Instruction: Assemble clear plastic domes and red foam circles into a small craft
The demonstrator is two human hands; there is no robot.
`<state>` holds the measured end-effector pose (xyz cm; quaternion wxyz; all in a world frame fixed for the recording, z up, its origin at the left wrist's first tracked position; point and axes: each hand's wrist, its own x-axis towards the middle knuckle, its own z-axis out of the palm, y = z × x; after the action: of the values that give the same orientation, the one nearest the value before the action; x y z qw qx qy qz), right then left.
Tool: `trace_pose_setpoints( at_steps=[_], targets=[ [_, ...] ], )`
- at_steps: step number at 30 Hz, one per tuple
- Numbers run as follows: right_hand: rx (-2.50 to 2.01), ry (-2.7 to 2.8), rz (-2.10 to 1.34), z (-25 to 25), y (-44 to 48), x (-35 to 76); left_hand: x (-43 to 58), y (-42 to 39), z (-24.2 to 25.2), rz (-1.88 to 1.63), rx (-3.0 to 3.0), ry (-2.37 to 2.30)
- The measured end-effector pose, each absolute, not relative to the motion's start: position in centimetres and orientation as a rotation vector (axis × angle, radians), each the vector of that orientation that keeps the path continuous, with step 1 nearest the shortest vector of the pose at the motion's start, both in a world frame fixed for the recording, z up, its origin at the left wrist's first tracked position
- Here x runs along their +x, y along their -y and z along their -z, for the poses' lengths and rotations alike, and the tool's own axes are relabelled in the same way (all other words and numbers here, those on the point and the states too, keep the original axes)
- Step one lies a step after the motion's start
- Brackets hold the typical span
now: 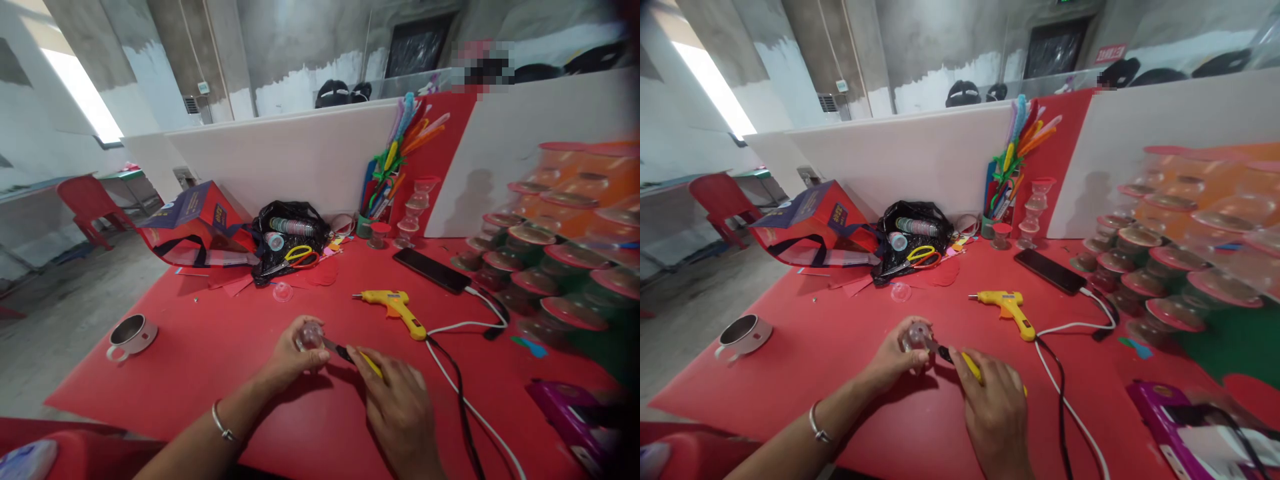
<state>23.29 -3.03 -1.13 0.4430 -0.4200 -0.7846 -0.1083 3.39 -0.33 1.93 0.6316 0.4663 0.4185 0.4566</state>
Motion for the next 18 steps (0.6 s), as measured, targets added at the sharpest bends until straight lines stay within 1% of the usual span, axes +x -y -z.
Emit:
trace_pose_setpoints(
  at_steps=[18],
  targets=[
    [-1.069, 1.969, 0.277, 1.25, 3.23, 23.25, 3.8, 0.41, -1.84, -1.1, 1.097, -0.96]
  ],
)
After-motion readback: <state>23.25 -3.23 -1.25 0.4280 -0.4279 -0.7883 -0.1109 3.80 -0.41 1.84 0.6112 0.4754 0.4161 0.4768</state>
